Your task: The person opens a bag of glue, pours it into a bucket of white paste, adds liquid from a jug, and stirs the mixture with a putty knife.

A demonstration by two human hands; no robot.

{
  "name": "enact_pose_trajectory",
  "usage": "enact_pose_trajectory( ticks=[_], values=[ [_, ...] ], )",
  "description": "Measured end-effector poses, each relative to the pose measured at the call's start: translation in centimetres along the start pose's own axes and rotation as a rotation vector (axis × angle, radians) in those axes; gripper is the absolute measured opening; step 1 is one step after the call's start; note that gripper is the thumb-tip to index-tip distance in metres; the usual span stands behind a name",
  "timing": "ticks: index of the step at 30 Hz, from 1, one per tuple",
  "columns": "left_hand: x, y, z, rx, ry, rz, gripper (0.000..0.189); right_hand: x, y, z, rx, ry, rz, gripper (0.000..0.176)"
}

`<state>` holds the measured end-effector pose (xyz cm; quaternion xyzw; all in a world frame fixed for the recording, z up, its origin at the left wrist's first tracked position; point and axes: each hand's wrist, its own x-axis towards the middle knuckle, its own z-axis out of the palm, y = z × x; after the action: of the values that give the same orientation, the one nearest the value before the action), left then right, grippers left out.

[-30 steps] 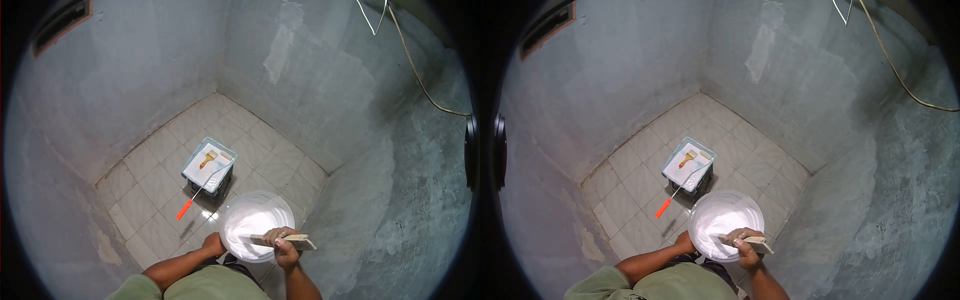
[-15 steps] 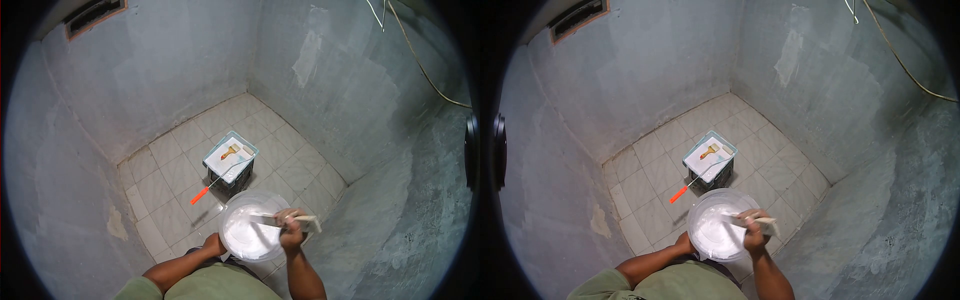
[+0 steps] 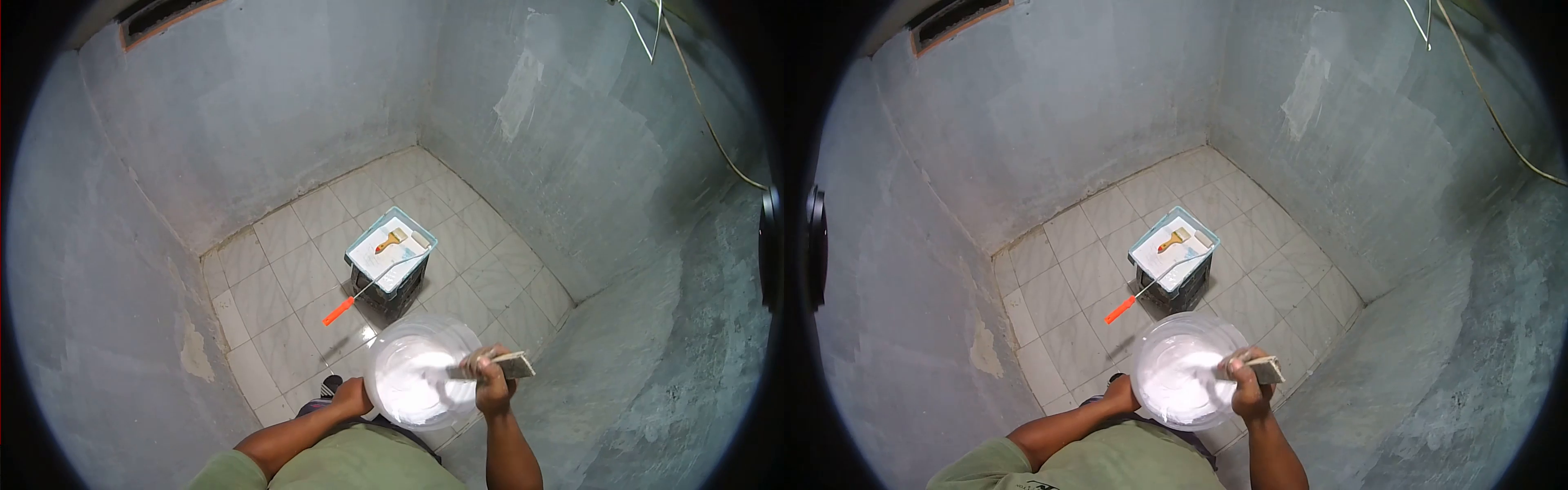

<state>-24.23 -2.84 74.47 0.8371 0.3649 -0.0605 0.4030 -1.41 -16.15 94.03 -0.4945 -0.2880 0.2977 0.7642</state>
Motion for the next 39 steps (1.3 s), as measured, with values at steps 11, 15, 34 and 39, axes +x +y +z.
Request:
enact_pose_trajectory(
  ticks=[11,15,34,39],
  values=[
    [1.5,-5.6,-2.9,-0.023,-0.058,0.067,0.036,1.5,4.0,10.9,-0.025,0.034,-0.249,0.010],
    [2.0,-9.4,-4.1,-0.030,-0.010,0.234,0.038,0.8,2.6,11.6,-0.074,-0.165,-0.042,0.016],
    [3.7,-17.0,-8.3,-0.105,-0.083,0.463,0.041,4.2,5.4,19.2,-0.129,0.054,0.086,0.023],
    [4.6,-17.5,-7.7,-0.159,-0.010,0.539,0.042,3.5,8.2,20.8,-0.024,-0.209,0.024,0.029]
  ],
)
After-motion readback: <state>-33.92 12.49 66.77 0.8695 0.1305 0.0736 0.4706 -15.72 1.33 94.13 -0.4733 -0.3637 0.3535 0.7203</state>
